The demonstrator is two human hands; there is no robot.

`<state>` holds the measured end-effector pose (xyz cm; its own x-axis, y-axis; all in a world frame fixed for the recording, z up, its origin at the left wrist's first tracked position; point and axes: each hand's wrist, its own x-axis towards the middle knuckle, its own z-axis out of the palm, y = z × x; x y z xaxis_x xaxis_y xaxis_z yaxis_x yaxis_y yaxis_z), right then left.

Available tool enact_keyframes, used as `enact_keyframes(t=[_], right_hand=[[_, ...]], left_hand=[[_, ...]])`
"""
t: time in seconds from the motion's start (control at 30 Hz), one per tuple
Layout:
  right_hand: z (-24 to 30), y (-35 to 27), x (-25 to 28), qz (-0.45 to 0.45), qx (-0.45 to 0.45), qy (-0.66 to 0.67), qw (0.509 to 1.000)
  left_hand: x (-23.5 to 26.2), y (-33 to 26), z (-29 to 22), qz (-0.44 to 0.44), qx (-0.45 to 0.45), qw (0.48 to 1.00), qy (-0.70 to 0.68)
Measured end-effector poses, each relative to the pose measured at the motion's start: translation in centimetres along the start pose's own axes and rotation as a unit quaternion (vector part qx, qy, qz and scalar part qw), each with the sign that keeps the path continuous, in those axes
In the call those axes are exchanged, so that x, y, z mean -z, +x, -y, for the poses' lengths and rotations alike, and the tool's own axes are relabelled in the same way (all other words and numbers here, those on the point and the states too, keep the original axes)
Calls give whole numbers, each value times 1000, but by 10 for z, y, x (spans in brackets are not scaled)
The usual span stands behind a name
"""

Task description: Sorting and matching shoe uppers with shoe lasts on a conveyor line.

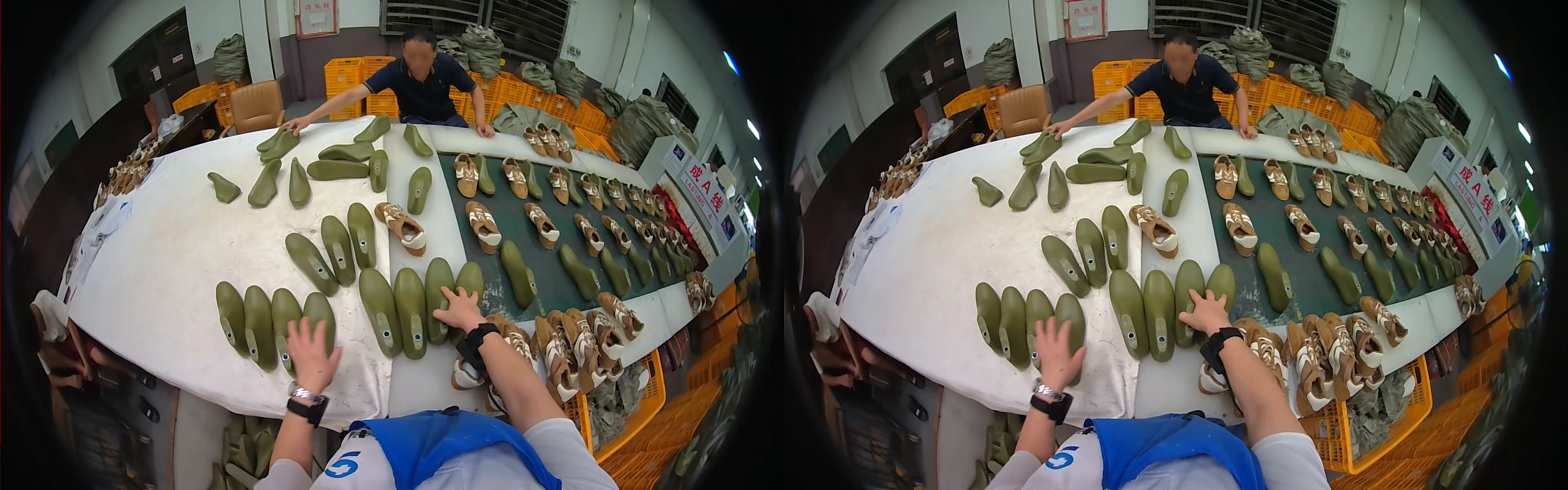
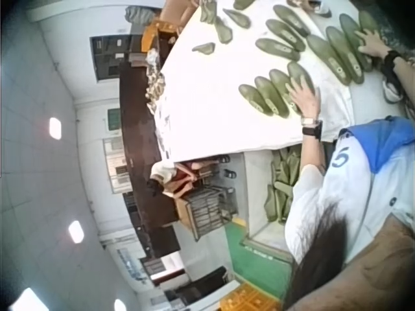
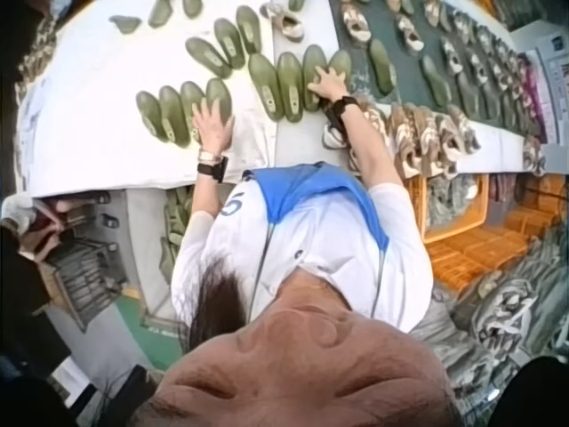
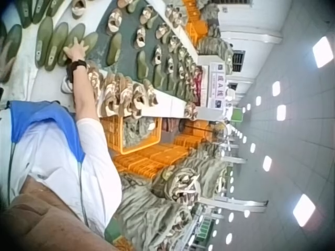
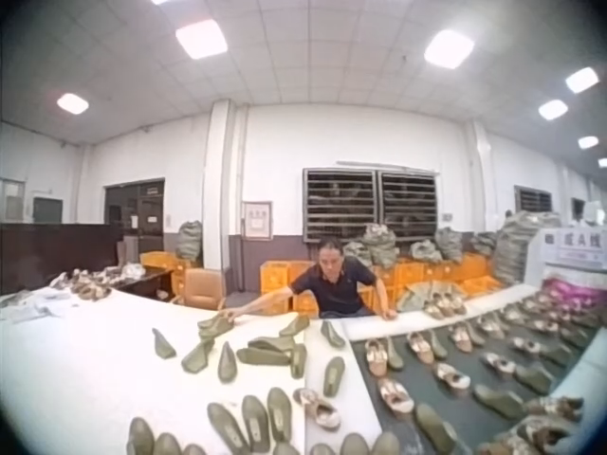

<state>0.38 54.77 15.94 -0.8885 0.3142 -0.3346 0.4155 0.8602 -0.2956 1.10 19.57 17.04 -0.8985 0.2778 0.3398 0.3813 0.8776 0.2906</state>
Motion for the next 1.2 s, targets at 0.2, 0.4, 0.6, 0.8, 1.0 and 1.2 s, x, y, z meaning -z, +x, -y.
enact_keyframes(t=[0.2,0.4,0.6,0.8,1.0,1.2], right_hand=[[1,1,0,-11,16,-11,1000],[-5,6,-2,-16,24,-17,999],[6,-3,2,-36,24,-2,999],[0,4,-1,-47,29,-15,998],[-5,-1,4,-55,21,-6,998],[1,2,0,-22,15,-26,999]], left_hand=[[-6,-30,53,-8,182,983,-10],[-7,3,69,80,207,970,-102],[-29,-17,17,51,190,972,-125],[-34,-17,-34,105,177,968,-143],[-2,16,54,-85,118,989,37],[26,7,205,42,358,925,-123]])
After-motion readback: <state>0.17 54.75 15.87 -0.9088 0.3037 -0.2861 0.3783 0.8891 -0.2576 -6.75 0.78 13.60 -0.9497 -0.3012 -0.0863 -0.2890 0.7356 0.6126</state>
